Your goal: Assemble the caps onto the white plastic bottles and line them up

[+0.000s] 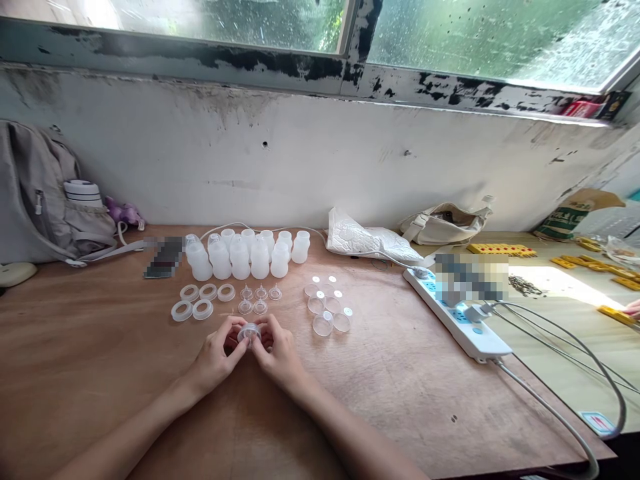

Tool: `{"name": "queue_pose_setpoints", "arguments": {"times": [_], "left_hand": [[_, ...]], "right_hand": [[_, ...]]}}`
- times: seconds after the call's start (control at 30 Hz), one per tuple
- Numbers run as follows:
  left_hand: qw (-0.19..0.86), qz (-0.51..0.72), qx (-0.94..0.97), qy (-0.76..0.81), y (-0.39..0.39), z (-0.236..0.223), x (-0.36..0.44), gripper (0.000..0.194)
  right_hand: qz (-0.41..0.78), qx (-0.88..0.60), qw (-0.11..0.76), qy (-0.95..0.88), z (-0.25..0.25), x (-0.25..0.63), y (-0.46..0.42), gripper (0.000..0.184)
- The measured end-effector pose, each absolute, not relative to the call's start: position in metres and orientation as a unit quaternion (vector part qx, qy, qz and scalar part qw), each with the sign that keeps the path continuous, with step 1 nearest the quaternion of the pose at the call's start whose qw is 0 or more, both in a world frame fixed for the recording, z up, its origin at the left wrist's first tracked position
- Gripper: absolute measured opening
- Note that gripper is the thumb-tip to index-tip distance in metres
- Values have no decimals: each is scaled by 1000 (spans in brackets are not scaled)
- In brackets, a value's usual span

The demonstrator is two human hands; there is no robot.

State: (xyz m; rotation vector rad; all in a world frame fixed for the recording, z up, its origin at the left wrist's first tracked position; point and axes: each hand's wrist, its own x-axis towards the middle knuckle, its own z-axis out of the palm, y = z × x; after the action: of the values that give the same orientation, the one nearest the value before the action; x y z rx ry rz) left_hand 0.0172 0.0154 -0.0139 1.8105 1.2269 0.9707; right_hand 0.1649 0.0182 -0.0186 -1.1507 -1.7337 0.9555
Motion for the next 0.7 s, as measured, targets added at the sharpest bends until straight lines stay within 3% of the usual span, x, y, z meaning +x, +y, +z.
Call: {"name": "queue_pose_setpoints", "arguments": {"times": [0.7], "left_hand": [[338,369,699,511,14,-15,19,10]], "right_hand": [[400,-453,399,-690,-22,162,19,14]]}}
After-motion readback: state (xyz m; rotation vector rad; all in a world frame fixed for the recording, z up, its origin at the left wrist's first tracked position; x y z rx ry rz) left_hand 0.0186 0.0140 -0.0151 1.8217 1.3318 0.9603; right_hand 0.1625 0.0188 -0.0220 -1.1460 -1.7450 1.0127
